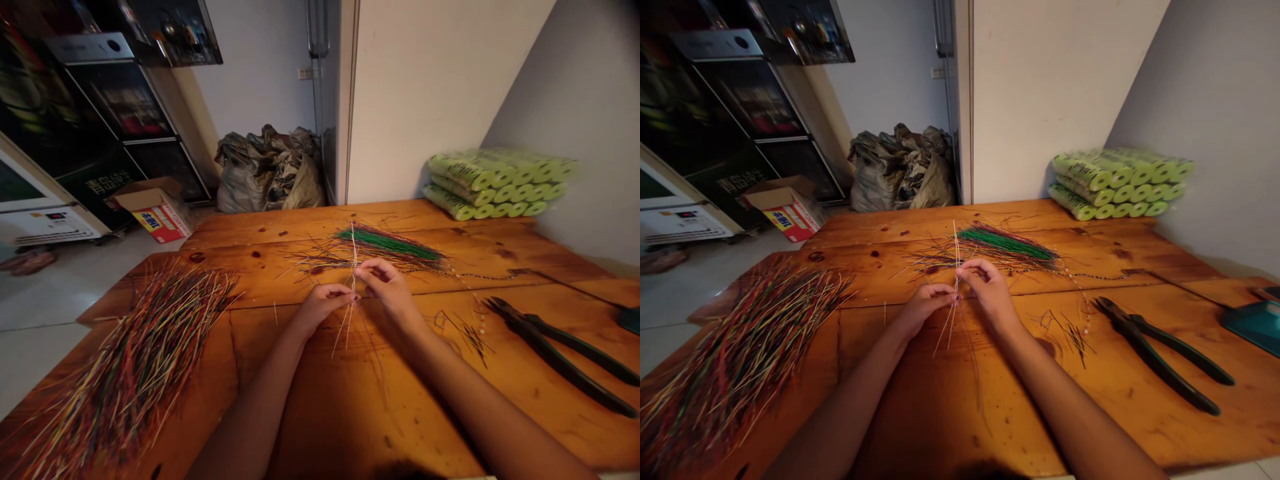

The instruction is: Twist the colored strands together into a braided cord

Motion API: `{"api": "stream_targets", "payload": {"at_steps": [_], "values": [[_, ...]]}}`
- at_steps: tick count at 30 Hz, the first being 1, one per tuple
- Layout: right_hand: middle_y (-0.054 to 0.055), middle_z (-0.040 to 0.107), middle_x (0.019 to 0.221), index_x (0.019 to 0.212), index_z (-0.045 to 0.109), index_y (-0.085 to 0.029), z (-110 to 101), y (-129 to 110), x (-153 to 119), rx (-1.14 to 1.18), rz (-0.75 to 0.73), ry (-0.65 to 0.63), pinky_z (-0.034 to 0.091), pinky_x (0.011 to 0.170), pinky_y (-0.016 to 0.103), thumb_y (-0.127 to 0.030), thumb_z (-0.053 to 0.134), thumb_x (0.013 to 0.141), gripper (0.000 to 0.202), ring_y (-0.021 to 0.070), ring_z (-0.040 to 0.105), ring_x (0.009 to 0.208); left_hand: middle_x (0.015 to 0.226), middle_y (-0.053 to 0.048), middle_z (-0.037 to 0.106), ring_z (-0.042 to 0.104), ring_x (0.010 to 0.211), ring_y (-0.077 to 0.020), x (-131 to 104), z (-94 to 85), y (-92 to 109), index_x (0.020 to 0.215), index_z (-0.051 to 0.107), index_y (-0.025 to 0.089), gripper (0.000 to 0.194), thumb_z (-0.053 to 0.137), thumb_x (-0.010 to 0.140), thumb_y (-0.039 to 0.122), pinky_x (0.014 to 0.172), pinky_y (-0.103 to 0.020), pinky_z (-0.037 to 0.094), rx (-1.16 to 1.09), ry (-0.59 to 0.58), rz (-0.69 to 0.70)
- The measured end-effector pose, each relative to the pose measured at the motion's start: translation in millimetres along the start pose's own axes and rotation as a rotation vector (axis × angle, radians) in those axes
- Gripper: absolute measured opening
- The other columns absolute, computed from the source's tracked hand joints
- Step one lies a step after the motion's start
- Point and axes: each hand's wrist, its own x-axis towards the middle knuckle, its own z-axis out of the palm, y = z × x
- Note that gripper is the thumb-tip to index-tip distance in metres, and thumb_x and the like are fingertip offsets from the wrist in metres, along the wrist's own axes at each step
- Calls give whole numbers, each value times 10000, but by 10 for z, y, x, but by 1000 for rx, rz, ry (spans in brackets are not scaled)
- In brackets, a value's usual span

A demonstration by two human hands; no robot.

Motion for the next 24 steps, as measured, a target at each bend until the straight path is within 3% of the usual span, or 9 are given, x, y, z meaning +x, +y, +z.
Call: {"api": "stream_targets", "payload": {"at_steps": [3,6,10,12,14,16,19,21,24], "values": [[-30,560,695,730,594,-214,10,-2,-9,59,26,4,267,407,190,-302,711,606,192,71,416,519,688,3,651,559,697,-119,-1,1,6,695,682,165,131,648,689,291,748,-237,387,-22,22,16],[-30,567,696,758,605,-216,-11,38,13,84,116,-15,290,409,182,-342,714,605,226,76,443,537,702,-4,650,559,713,-126,17,-11,-15,707,683,163,134,647,690,291,761,-247,387,-74,124,57],[0,604,705,709,623,-183,-8,131,15,155,298,-181,438,613,223,-418,712,604,272,105,546,668,716,0,627,541,722,-127,55,-27,-58,737,679,172,129,639,691,286,766,-254,382,-124,281,130],[8,611,689,754,621,-177,25,138,-27,229,408,-270,450,724,255,-431,692,639,288,118,574,708,704,11,576,510,713,-119,62,-31,-67,701,671,175,108,643,685,278,734,-239,378,-90,330,184],[21,608,692,809,603,-167,64,106,-85,294,511,-358,458,731,269,-439,645,702,295,124,581,711,705,18,513,478,708,-110,57,-31,-64,657,660,177,95,646,680,267,706,-224,369,-43,351,227],[5,567,645,804,569,-161,93,59,-132,368,578,-433,459,609,228,-432,599,752,277,96,545,614,722,19,480,462,705,-105,46,-28,-55,648,651,178,95,640,688,264,697,-221,366,-20,343,233],[-76,379,517,722,499,-165,100,27,-148,461,600,-471,264,368,129,-382,617,754,249,26,317,416,712,18,495,472,706,-109,36,-19,-45,653,642,177,103,628,700,268,707,-229,374,-54,301,208],[-104,267,497,704,476,-164,84,42,-128,458,573,-458,135,335,126,-352,643,736,254,17,180,398,694,15,538,494,715,-115,39,-13,-45,656,645,173,97,637,689,264,724,-236,381,-101,284,179],[-108,220,504,712,485,-158,51,72,-95,406,518,-436,95,345,136,-345,638,738,243,24,120,418,697,8,602,530,723,-120,44,-9,-44,666,655,170,96,653,676,265,749,-245,389,-161,285,133]]}}
